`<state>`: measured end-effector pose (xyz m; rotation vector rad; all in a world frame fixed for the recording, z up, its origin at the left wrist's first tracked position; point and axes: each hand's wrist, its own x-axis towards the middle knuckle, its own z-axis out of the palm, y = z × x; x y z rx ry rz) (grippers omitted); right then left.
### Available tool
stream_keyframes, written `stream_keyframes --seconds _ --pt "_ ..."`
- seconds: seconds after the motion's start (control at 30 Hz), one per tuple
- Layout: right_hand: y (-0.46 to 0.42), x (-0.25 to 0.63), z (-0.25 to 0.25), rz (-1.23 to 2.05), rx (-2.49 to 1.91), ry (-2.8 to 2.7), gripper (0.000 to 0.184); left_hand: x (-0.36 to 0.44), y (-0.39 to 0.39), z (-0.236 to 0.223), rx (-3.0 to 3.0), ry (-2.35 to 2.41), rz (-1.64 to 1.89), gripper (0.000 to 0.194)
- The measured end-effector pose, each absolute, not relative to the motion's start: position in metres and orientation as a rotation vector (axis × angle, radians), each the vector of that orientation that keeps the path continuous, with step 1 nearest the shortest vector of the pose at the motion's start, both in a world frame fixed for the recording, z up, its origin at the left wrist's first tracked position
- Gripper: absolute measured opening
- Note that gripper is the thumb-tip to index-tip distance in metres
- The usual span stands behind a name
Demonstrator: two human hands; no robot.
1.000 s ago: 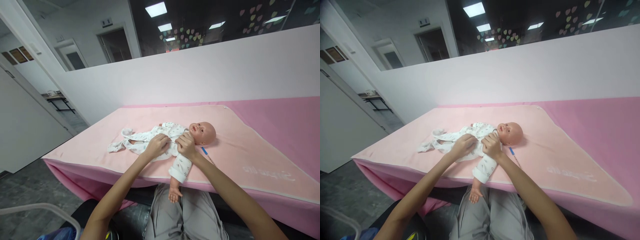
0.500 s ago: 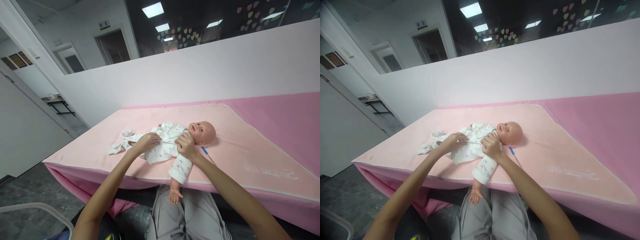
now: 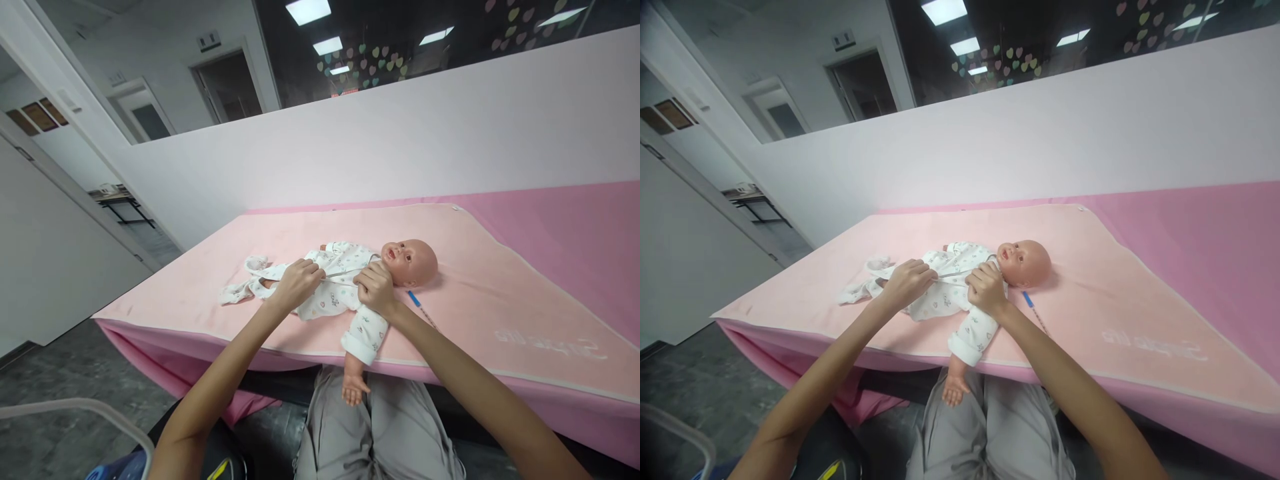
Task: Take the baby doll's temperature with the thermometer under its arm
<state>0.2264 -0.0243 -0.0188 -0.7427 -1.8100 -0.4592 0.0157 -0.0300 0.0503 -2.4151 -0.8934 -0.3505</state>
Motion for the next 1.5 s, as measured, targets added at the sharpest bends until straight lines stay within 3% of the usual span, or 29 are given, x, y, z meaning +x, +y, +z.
stream_keyframes --seconds 0.43,0.6,0.97,1.2,1.5 --pt "-0.024 0.226 -0.019 -0.442 -0.764 -1.798 0.023 0.024 -0.029 0.031 -2.384 -1.01 -0.2 0.013" --pt "-0.024 0.226 -0.021 -0.428 -0.778 -1.792 0.024 0.037 -0.03 0.023 -2.297 -1.187 -0.114 0.02" --pt "-0.024 0.227 -0.021 -0.406 -0.811 -1.809 0.022 0.02 -0.027 0.023 -2.43 -1.06 -0.556 0.021" --pt "-0.024 0.227 -0.02 -0.399 -0.84 -1.815 0.023 0.014 -0.022 0.029 -2.625 -1.573 -1.007 0.013" --pt "-0.023 0.227 -0.021 -0.392 -0.822 -1.795 0.023 0.036 -0.029 0.039 -2.381 -1.53 -0.291 0.027"
